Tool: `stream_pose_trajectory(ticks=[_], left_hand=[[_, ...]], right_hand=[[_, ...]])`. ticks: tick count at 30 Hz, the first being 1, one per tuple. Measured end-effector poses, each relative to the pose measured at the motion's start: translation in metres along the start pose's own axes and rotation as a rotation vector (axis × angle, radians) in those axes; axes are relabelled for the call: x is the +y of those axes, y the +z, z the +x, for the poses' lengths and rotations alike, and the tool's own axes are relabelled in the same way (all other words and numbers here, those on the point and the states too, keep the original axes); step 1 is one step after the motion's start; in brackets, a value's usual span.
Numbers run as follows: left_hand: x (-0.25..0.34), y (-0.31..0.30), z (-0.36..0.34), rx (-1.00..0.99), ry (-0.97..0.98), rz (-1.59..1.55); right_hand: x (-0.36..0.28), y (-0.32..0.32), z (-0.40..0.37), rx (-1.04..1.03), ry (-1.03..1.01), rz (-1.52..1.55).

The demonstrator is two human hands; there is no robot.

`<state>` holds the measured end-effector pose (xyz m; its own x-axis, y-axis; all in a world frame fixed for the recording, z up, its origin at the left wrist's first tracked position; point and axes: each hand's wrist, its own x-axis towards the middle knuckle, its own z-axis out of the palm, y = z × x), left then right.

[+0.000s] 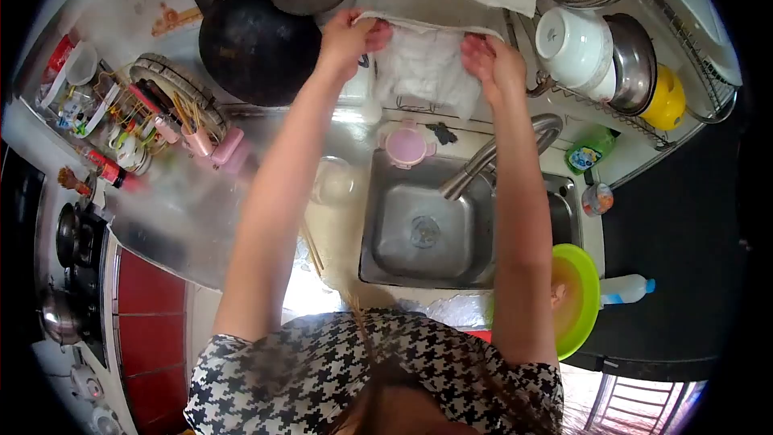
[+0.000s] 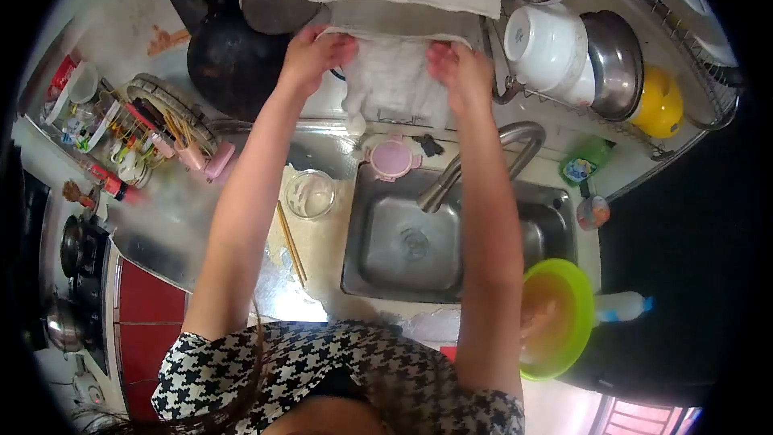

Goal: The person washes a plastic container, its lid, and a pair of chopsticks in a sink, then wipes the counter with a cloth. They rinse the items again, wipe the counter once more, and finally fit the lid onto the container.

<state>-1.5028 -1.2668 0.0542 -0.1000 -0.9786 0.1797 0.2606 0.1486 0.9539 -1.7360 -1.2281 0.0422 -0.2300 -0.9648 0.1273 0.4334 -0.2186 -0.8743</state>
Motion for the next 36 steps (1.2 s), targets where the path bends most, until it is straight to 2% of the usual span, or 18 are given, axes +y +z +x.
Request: stream_pose_trajectory(ticks=[2,3,4,5,6,7,10,12,14,15,17,19,20,27,29,31,35,36], left_hand=[[-0.004,0.015,0.013,0.025,0.276,0.101],[-0.013,0.023,0.019,0.02,0.275,0.1],[-0.026,0.03,0.026,0.047,0.478,0.347],[-0.038,0.033,0.033,0.076,0.681,0.595],[-0.037,0.033,0.03,0.043,0.77,0.85],[-0.036,0.034,0.027,0.041,0.767,0.851],[-0.043,0.03,0.019,-0.075,0.557,1.058],[-0.051,0.019,0.016,0.041,0.94,1.496],[-0.05,0.007,0.014,-0.022,0.954,1.463],[-0.046,0.0,0.014,-0.077,0.972,1.431],[-0.045,-0.019,0.022,-0.062,0.93,1.424],[-0.047,-0.026,0.028,-0.047,0.884,1.416],[-0.048,-0.029,0.03,-0.004,0.961,1.452],[-0.052,-0.031,0.027,0.092,1.087,1.496],[-0.051,-0.032,0.016,0.086,1.082,1.451],[-0.06,-0.037,-0.002,0.076,1.067,1.411],[-0.088,-0.052,-0.06,0.213,0.885,1.109],[-0.099,-0.057,-0.077,0.261,0.804,1.08]], right_hand=[[0.004,0.01,0.015,0.007,-0.055,0.101],[0.007,0.019,0.022,0.101,-0.248,-0.139],[0.01,0.021,0.03,0.196,-0.438,-0.382],[0.013,0.02,0.037,0.2,-0.439,-0.382],[0.015,0.022,0.039,0.159,-0.526,-0.643],[0.019,0.022,0.039,0.113,-0.607,-0.903],[0.019,0.022,0.038,0.074,-0.502,-1.052],[0.02,0.02,0.031,0.043,-0.413,-1.197],[0.023,0.017,0.019,-0.125,-0.539,-1.862],[0.027,0.012,0.024,-0.125,-0.538,-1.862],[0.039,-0.005,0.036,-0.058,-0.746,-1.975],[0.029,-0.008,0.042,-0.051,-0.639,-2.021],[0.025,-0.009,0.045,-0.04,-0.538,-2.064],[0.027,-0.007,0.043,0.003,-0.529,-2.096],[0.027,-0.003,0.022,-0.026,-1.034,-1.929],[0.03,0.019,-0.017,-0.103,-1.076,-1.8],[0.116,0.018,-0.086,-0.32,-0.761,-1.233],[0.145,0.009,-0.097,-0.35,-0.556,-1.237]])
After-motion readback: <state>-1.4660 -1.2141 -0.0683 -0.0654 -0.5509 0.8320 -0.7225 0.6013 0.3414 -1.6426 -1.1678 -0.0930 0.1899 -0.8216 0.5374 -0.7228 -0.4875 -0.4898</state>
